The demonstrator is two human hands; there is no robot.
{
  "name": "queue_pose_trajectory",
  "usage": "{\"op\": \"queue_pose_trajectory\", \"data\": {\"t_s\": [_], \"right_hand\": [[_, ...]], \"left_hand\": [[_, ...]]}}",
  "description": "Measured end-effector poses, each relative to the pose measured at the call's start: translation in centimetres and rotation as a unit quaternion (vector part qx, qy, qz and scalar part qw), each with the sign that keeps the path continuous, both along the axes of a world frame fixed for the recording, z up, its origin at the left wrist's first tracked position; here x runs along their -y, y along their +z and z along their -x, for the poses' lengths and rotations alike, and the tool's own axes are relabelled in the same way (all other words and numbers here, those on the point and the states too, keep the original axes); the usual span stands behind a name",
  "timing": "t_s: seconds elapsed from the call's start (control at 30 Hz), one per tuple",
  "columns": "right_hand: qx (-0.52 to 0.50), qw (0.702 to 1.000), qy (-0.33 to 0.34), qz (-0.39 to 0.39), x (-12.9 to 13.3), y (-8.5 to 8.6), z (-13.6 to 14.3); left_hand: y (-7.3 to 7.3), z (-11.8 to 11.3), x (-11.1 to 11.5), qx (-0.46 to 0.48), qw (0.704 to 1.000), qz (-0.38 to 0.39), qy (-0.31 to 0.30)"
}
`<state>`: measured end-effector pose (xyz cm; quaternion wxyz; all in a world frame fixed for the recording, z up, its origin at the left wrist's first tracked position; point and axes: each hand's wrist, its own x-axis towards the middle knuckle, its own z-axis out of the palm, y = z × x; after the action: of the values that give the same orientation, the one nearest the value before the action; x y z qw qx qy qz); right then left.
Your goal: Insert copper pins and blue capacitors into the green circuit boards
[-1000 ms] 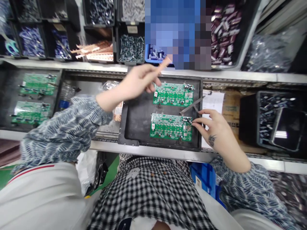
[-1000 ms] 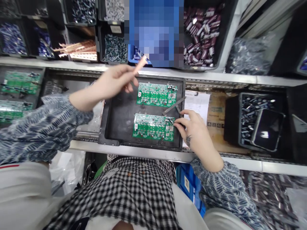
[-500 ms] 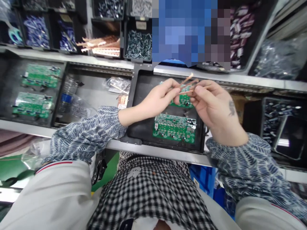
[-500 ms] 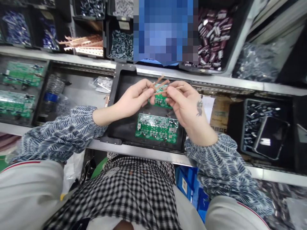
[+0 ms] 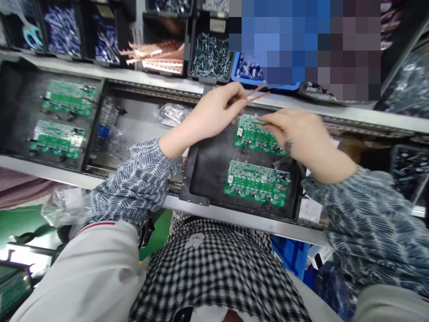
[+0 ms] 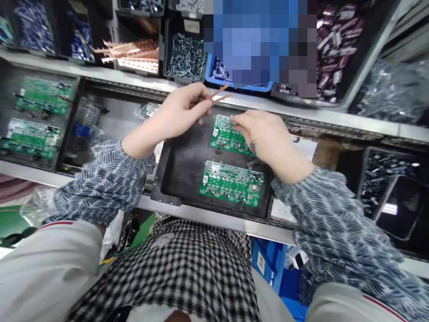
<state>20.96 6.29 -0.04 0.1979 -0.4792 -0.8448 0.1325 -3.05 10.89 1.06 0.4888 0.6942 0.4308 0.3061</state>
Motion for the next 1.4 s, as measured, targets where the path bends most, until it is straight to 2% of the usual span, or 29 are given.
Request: {"op": "queue_pose_trajectory", "data": {"t_s": [0.1, 0.2, 0.37, 0.43, 0.57, 0.67, 0.77, 0.83, 0.93, 1.0, 1.07, 1.17, 1.27, 1.4], "right_hand": [[0.068, 0.997, 0.014, 0.027, -0.9, -2.9, -0.2], [0.067, 0.997, 0.019, 0.015, -0.9, -4.3, -0.2], [0.076, 0.997, 0.02, 0.012, -1.0, -4.6, -0.6], [0.07, 0.997, 0.013, 0.011, -1.3, -4.8, -0.5], [0.07, 0.997, 0.01, 0.032, -1.7, -5.1, -0.2], [0.043, 0.998, 0.0, 0.051, -1.6, -4.5, 0.2], [-0.028, 0.999, -0.025, 0.024, -0.9, -2.9, 0.8], [-0.064, 0.997, -0.037, -0.001, -0.1, -1.6, 1.3], [-0.056, 0.997, -0.044, -0.011, 1.1, 0.3, 1.6], [-0.033, 0.998, -0.045, -0.009, 1.8, 0.9, 1.3], [-0.012, 0.999, -0.034, -0.006, 2.3, 0.8, 0.3], [0.011, 1.0, -0.005, 0.014, 2.6, -0.6, -1.9], [0.023, 0.999, -0.001, 0.034, 2.5, -2.4, -3.7], [0.038, 0.998, 0.004, 0.039, 2.3, -3.3, -4.5]], "left_hand": [[-0.3, 0.3, -0.1, -0.021, 1.0, 0.004, -0.018], [-0.5, 0.7, -0.4, -0.058, 0.998, -0.036, -0.015], [-0.9, 1.4, -1.2, -0.185, 0.974, -0.127, -0.013], [-1.0, 1.3, -1.2, -0.255, 0.953, -0.161, -0.011], [-0.6, 0.0, -0.6, -0.406, 0.893, -0.195, -0.011], [0.2, -0.9, -0.1, -0.449, 0.871, -0.197, -0.009], [0.9, -1.4, 0.4, -0.437, 0.874, -0.211, -0.023], [1.0, -1.8, 0.9, -0.403, 0.886, -0.223, -0.055], [0.6, -2.5, 1.9, -0.329, 0.911, -0.228, -0.101], [0.3, -2.9, 2.4, -0.268, 0.932, -0.208, -0.126], [0.1, -2.9, 2.6, -0.208, 0.954, -0.175, -0.127], [0.2, -2.3, 2.0, -0.126, 0.979, -0.146, -0.068], [0.6, -1.5, 1.1, -0.063, 0.991, -0.121, -0.009], [0.5, -0.9, 0.6, -0.016, 0.998, -0.06, -0.011]]}}
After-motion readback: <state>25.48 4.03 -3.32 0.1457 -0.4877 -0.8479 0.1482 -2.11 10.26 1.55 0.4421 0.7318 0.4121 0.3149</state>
